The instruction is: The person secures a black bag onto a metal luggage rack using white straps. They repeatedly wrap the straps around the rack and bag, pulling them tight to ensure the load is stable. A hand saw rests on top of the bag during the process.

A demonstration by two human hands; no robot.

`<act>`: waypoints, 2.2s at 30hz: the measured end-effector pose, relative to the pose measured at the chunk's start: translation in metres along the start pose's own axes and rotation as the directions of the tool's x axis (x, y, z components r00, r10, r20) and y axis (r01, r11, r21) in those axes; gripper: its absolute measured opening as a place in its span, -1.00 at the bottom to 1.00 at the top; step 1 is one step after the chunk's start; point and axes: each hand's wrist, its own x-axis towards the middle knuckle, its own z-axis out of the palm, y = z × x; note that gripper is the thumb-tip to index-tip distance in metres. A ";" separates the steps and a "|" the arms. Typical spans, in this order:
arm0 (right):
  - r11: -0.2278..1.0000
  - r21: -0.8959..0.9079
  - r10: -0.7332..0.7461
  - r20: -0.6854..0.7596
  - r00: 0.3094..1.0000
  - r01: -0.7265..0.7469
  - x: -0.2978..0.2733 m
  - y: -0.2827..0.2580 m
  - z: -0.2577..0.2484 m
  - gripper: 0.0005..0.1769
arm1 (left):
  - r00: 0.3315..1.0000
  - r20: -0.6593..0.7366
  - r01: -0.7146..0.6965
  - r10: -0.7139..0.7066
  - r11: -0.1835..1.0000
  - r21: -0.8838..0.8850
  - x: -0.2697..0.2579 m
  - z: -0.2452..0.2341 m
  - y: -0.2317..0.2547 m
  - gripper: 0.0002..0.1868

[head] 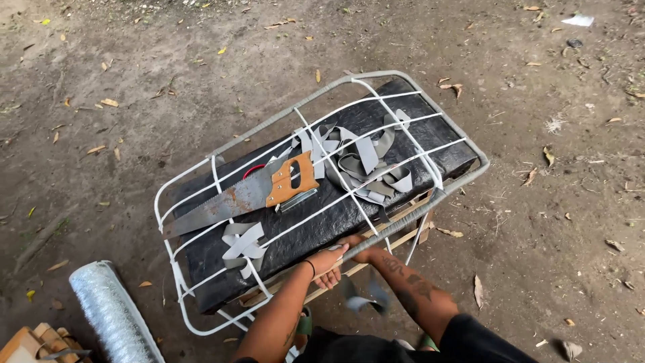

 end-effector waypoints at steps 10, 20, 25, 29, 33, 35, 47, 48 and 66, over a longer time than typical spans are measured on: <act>0.697 0.659 0.069 0.330 0.941 -0.282 -0.070 -0.036 -0.023 -0.35 | 0.748 -0.498 -0.306 0.439 0.894 0.328 -0.032 0.027 -0.005 -0.27; -0.228 0.920 0.228 0.369 0.901 -0.319 -0.083 -0.103 -0.066 -0.36 | 0.493 0.184 -0.868 0.850 0.467 0.168 -0.180 0.054 0.015 -0.60; 0.607 0.792 -0.046 0.116 0.992 -0.064 -0.075 -0.003 0.016 -0.68 | 0.468 0.220 -0.879 0.856 0.424 0.219 -0.180 0.039 0.021 -0.55; 0.521 0.835 0.163 0.107 0.981 -0.177 -0.088 -0.073 -0.053 -0.57 | 0.626 -0.463 -0.395 0.628 0.767 0.506 -0.047 0.017 -0.025 -0.36; 0.597 0.710 0.477 0.061 0.877 -0.374 -0.118 -0.130 -0.072 -0.59 | 0.810 -0.432 -0.137 0.396 0.845 0.517 -0.032 0.030 -0.032 -0.23; 0.541 0.757 0.491 0.068 0.868 -0.366 -0.129 -0.135 -0.058 -0.54 | 0.564 -0.537 -0.180 0.627 0.728 0.661 -0.019 0.038 -0.048 -0.35; 0.906 0.085 0.422 -0.076 0.904 -0.415 0.052 0.080 0.177 -0.86 | 0.912 0.337 0.229 -0.234 0.972 0.053 -0.052 -0.017 0.036 0.11; 0.910 0.144 0.405 -0.100 0.909 -0.389 0.051 0.078 0.173 -0.86 | 0.912 0.336 0.229 -0.235 0.972 0.057 -0.043 -0.014 0.030 0.11; -0.137 0.961 -0.107 0.225 0.968 -0.239 -0.098 -0.104 -0.018 0.00 | 0.651 -0.675 -0.541 0.347 0.836 -0.092 -0.059 0.046 -0.009 -0.70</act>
